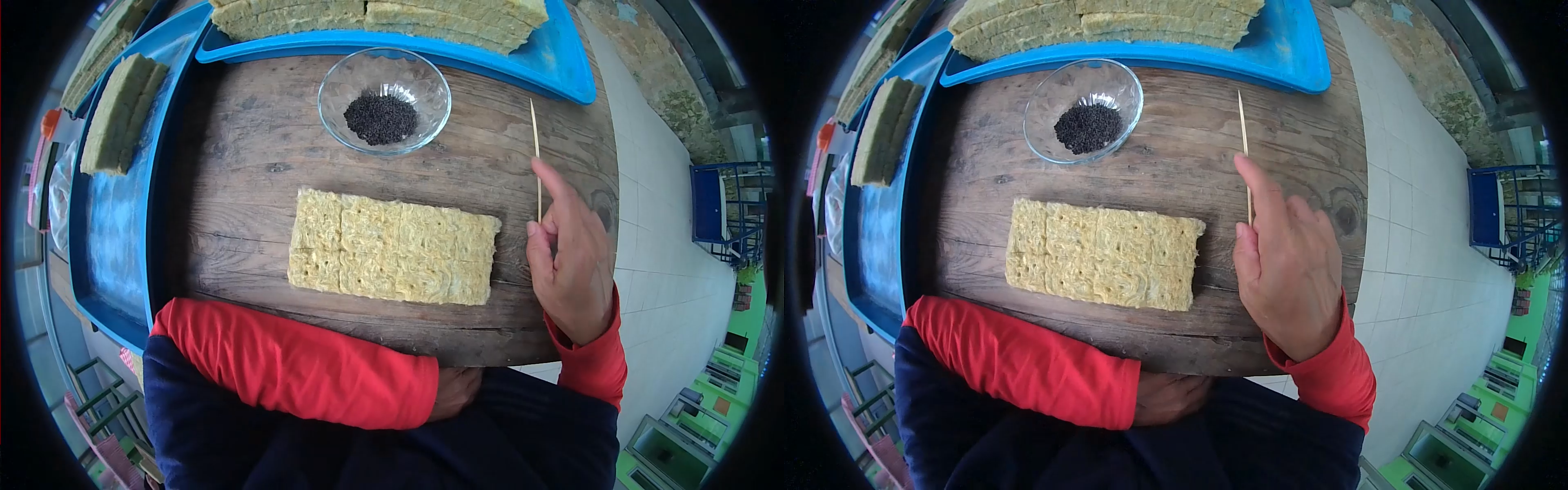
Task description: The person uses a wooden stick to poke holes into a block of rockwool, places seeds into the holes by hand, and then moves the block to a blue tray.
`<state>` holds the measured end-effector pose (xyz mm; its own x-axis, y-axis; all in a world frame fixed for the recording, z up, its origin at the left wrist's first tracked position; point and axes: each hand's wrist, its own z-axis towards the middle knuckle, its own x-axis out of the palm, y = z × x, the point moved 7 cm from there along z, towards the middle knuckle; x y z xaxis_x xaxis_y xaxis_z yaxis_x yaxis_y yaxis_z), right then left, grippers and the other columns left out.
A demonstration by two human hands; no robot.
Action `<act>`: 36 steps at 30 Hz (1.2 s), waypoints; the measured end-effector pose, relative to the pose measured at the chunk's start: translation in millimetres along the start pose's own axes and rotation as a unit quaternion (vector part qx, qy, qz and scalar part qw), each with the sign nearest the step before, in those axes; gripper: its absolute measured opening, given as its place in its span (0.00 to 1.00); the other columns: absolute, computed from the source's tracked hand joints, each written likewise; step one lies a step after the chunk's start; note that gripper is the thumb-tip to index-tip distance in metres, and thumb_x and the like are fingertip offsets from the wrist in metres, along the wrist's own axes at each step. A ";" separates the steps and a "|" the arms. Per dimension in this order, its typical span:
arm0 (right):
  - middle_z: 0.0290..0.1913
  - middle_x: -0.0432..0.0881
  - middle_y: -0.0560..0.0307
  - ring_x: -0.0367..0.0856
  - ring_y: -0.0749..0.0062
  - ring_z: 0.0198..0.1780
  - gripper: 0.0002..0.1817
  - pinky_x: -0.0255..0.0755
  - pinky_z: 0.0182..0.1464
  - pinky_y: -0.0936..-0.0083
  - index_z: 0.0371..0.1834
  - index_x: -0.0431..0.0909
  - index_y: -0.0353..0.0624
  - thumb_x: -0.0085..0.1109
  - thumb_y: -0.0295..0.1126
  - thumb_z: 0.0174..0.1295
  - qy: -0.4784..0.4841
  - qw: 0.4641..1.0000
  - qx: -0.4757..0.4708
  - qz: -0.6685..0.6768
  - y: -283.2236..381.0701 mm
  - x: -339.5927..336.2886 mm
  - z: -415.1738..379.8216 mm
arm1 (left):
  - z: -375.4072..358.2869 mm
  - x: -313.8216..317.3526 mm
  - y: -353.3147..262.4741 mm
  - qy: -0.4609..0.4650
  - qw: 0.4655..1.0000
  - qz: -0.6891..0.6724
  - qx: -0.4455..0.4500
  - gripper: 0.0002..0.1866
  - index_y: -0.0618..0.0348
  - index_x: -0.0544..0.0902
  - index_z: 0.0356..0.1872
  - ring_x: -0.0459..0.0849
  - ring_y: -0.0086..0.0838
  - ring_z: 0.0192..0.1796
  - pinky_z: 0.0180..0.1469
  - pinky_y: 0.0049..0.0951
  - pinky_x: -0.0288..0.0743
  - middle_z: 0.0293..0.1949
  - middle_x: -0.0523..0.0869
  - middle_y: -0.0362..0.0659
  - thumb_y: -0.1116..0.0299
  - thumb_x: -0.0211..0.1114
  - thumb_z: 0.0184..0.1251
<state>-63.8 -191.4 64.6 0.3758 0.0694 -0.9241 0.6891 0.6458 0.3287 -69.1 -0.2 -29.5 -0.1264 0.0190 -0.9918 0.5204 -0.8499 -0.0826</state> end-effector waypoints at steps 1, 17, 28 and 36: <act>0.27 0.74 0.56 0.71 0.66 0.29 0.22 0.65 0.37 0.67 0.57 0.75 0.39 0.60 0.23 0.56 0.000 1.000 -0.002 0.001 -1.1 0.3 -0.6 | 0.1 -1.2 0.9 0.002 1.000 -0.003 -0.005 0.20 0.60 0.81 0.49 0.77 0.40 0.61 0.69 0.47 0.62 0.55 0.81 0.52 0.61 0.52 0.61; 0.62 0.74 0.49 0.64 0.44 0.67 0.53 0.47 0.71 0.38 0.72 0.60 0.47 0.78 0.45 0.39 0.098 0.973 -0.203 0.054 32.2 21.0 -10.9 | -41.8 -127.3 74.8 -0.424 0.899 -0.052 -0.096 0.15 0.61 0.82 0.45 0.83 0.32 0.44 0.42 0.26 0.76 0.42 0.84 0.44 0.67 0.62 0.58; 0.64 0.70 0.50 0.59 0.45 0.70 0.48 0.43 0.71 0.37 0.71 0.61 0.48 0.75 0.35 0.42 0.117 0.964 -0.214 0.104 30.9 18.5 -12.8 | -180.6 -98.3 111.8 -0.450 0.709 -0.093 -0.534 0.19 0.65 0.79 0.54 0.81 0.46 0.49 0.58 0.38 0.70 0.46 0.83 0.54 0.70 0.63 0.63; 0.58 0.73 0.50 0.60 0.47 0.67 0.40 0.50 0.69 0.44 0.63 0.70 0.46 0.74 0.44 0.45 0.152 0.950 -0.247 0.113 34.9 11.5 -26.5 | -174.8 -97.8 102.5 -0.466 0.713 -0.117 -0.511 0.18 0.63 0.80 0.54 0.82 0.44 0.43 0.52 0.37 0.73 0.38 0.85 0.49 0.73 0.62 0.61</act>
<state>-51.8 -147.8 60.3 0.2308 0.4164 -0.8794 0.2083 0.8617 0.4626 144.2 2.9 42.0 -0.5696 -0.6654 -0.4824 0.6754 -0.0444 -0.7361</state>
